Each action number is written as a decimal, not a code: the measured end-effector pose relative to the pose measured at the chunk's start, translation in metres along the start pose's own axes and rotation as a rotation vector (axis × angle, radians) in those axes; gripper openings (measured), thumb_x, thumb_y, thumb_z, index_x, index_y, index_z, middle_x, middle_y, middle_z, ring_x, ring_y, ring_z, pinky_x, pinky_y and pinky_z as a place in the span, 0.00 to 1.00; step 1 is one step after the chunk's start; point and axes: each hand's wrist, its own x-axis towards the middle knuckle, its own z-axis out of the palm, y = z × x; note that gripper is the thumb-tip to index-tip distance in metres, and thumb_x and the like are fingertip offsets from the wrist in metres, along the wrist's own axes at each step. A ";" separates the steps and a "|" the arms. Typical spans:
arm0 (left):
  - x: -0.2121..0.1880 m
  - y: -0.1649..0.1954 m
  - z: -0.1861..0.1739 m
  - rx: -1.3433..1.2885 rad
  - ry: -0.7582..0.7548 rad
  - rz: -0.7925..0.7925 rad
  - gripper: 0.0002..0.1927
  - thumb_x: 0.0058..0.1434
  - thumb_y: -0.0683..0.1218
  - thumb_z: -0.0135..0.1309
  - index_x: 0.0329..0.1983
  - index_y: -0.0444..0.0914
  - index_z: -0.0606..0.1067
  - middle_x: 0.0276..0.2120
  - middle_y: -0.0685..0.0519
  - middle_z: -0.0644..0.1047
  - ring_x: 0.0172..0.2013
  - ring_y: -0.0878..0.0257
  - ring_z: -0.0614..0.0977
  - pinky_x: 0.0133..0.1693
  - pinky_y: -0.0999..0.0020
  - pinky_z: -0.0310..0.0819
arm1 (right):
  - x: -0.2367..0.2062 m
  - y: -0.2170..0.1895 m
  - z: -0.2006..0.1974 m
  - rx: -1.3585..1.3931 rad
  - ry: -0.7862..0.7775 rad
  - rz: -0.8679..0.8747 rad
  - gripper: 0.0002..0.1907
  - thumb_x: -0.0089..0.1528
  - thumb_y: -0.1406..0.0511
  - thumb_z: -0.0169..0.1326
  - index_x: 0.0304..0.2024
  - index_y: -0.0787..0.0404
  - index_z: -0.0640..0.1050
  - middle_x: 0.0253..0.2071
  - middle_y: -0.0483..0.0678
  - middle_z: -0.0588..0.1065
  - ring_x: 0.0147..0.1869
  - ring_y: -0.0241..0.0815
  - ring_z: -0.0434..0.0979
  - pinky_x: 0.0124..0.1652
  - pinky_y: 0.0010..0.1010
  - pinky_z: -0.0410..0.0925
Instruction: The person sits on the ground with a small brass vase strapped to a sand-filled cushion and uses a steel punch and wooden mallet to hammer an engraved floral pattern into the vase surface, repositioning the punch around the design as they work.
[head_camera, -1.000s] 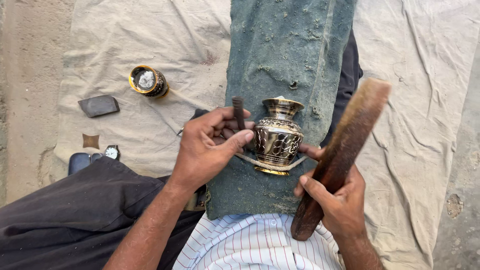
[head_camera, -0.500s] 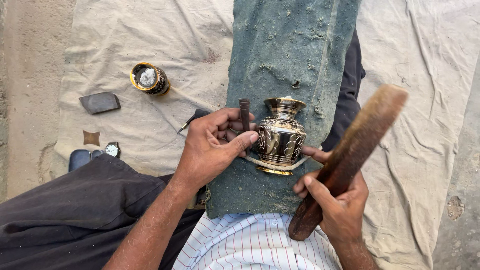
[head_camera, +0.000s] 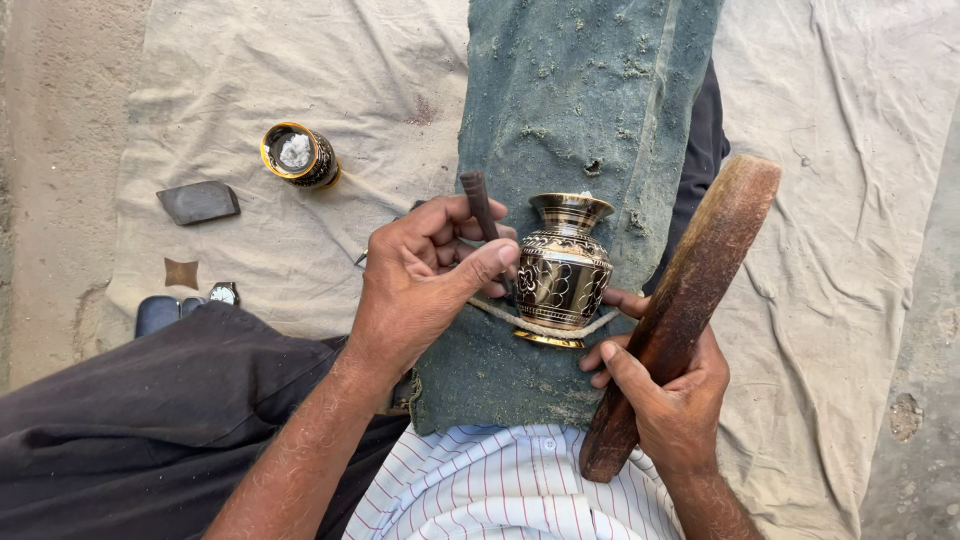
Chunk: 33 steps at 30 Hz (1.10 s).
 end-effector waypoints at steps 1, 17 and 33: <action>0.000 0.003 0.002 -0.009 -0.028 0.037 0.17 0.64 0.42 0.62 0.54 0.32 0.76 0.39 0.50 0.82 0.36 0.71 0.84 0.36 0.76 0.86 | 0.000 0.000 0.000 -0.007 -0.002 0.001 0.20 0.60 0.74 0.56 0.52 0.73 0.69 0.57 0.66 0.76 0.37 0.44 0.85 0.31 0.30 0.79; 0.005 0.030 0.013 0.128 -0.161 0.132 0.21 0.60 0.43 0.66 0.55 0.33 0.77 0.34 0.52 0.82 0.35 0.72 0.83 0.36 0.78 0.82 | -0.001 0.002 0.007 -0.017 0.035 -0.009 0.21 0.60 0.74 0.57 0.54 0.74 0.69 0.55 0.62 0.77 0.37 0.44 0.84 0.31 0.29 0.77; -0.010 0.031 0.036 0.472 -0.091 0.384 0.25 0.63 0.44 0.65 0.63 0.40 0.73 0.39 0.53 0.80 0.38 0.67 0.86 0.39 0.73 0.87 | 0.031 -0.046 -0.022 0.174 -0.067 0.277 0.29 0.59 0.74 0.59 0.61 0.69 0.66 0.41 0.57 0.77 0.34 0.39 0.76 0.32 0.32 0.76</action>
